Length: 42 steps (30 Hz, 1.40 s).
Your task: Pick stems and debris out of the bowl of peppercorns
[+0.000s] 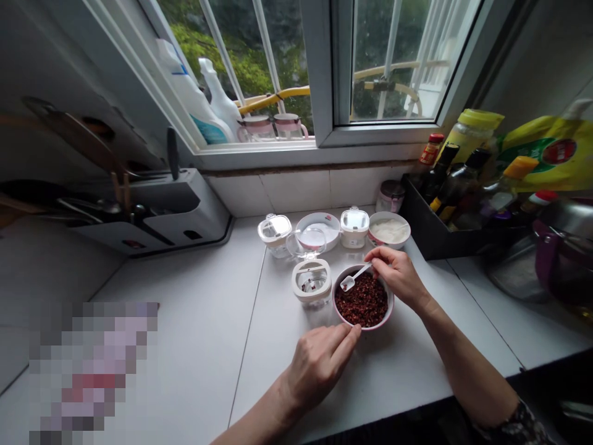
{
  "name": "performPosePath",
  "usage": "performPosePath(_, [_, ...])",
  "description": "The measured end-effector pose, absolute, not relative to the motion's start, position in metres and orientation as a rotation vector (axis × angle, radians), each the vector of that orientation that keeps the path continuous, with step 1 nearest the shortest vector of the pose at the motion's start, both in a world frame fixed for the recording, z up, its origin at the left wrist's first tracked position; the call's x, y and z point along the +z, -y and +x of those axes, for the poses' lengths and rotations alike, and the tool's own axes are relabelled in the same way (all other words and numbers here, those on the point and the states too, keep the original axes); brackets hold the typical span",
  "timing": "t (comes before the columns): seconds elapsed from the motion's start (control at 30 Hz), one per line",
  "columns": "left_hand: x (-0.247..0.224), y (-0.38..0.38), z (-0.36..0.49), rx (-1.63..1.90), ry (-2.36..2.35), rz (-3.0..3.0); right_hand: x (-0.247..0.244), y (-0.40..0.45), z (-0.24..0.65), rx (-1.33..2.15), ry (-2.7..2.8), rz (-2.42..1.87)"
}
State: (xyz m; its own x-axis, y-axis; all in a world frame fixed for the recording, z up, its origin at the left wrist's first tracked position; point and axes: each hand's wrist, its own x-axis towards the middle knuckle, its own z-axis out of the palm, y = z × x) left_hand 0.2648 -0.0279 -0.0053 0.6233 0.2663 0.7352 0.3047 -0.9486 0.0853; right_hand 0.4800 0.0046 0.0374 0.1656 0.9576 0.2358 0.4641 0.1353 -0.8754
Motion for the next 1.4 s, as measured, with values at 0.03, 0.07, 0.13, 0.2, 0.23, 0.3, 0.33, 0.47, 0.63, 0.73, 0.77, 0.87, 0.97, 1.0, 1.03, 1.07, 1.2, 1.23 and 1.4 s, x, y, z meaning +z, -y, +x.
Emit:
performPosePath(0.03, [-0.005, 0.028, 0.265, -1.254, 0.489, -2.785, 0.039, -0.005, 0.481, 0.684, 1.414, -1.459])
performPosePath(0.07, [-0.005, 0.028, 0.265, -1.26, 0.485, -2.782, 0.041, -0.004, 0.481, 0.719, 1.381, -1.437])
performPosePath(0.13, [-0.005, 0.028, 0.266, -1.272, 0.476, -2.777, 0.044, -0.003, 0.48, 0.765, 1.32, -1.388])
performPosePath(0.2, [-0.005, 0.027, 0.266, -1.279, 0.474, -2.771, 0.047, -0.002, 0.476, 0.773, 1.284, -1.342])
performPosePath(0.23, [-0.005, 0.027, 0.266, -1.281, 0.474, -2.768, 0.047, 0.0, 0.473, 0.766, 1.275, -1.322])
performPosePath(0.3, [-0.005, 0.027, 0.266, -1.276, 0.479, -2.761, 0.047, 0.002, 0.465, 0.722, 1.28, -1.292])
performPosePath(0.33, [-0.005, 0.028, 0.266, -1.268, 0.485, -2.76, 0.046, 0.004, 0.46, 0.673, 1.303, -1.283])
performPosePath(0.47, [-0.005, 0.028, 0.266, -1.22, 0.51, -2.762, 0.041, 0.01, 0.445, 0.289, 1.612, -1.212])
performPosePath(0.63, [-0.004, 0.029, 0.266, -1.232, 0.501, -2.755, 0.039, 0.013, 0.444, -0.08, 2.004, -0.993])
performPosePath(0.73, [-0.003, 0.028, 0.266, -1.24, 0.497, -2.755, 0.045, 0.013, 0.452, -0.165, 1.951, -1.013])
performPosePath(0.77, [-0.003, 0.028, 0.266, -1.243, 0.494, -2.757, 0.048, 0.013, 0.455, -0.172, 1.91, -1.044])
performPosePath(0.87, [-0.003, 0.028, 0.266, -1.243, 0.487, -2.773, 0.052, 0.01, 0.466, -0.163, 1.846, -1.21])
performPosePath(0.97, [-0.004, 0.028, 0.266, -1.248, 0.488, -2.782, 0.048, 0.005, 0.473, -0.124, 1.938, -1.343])
performPosePath(1.0, [-0.004, 0.028, 0.266, -1.252, 0.489, -2.782, 0.046, 0.003, 0.474, -0.103, 1.968, -1.371])
performPosePath(1.03, [-0.004, 0.028, 0.266, -1.25, 0.491, -2.782, 0.044, 0.002, 0.474, -0.075, 1.989, -1.39])
performPosePath(1.07, [-0.004, 0.028, 0.265, -1.245, 0.494, -2.782, 0.042, 0.002, 0.473, -0.04, 2.002, -1.4])
performPosePath(1.2, [-0.005, 0.028, 0.265, -1.232, 0.496, -2.766, 0.04, 0.002, 0.469, 0.087, 1.971, -1.389])
performPosePath(1.23, [-0.005, 0.028, 0.265, -1.23, 0.495, -2.767, 0.04, 0.002, 0.469, 0.104, 1.955, -1.394])
performPosePath(1.4, [-0.004, 0.028, 0.266, -1.239, 0.496, -2.766, 0.038, 0.0, 0.471, 0.152, 1.873, -1.462])
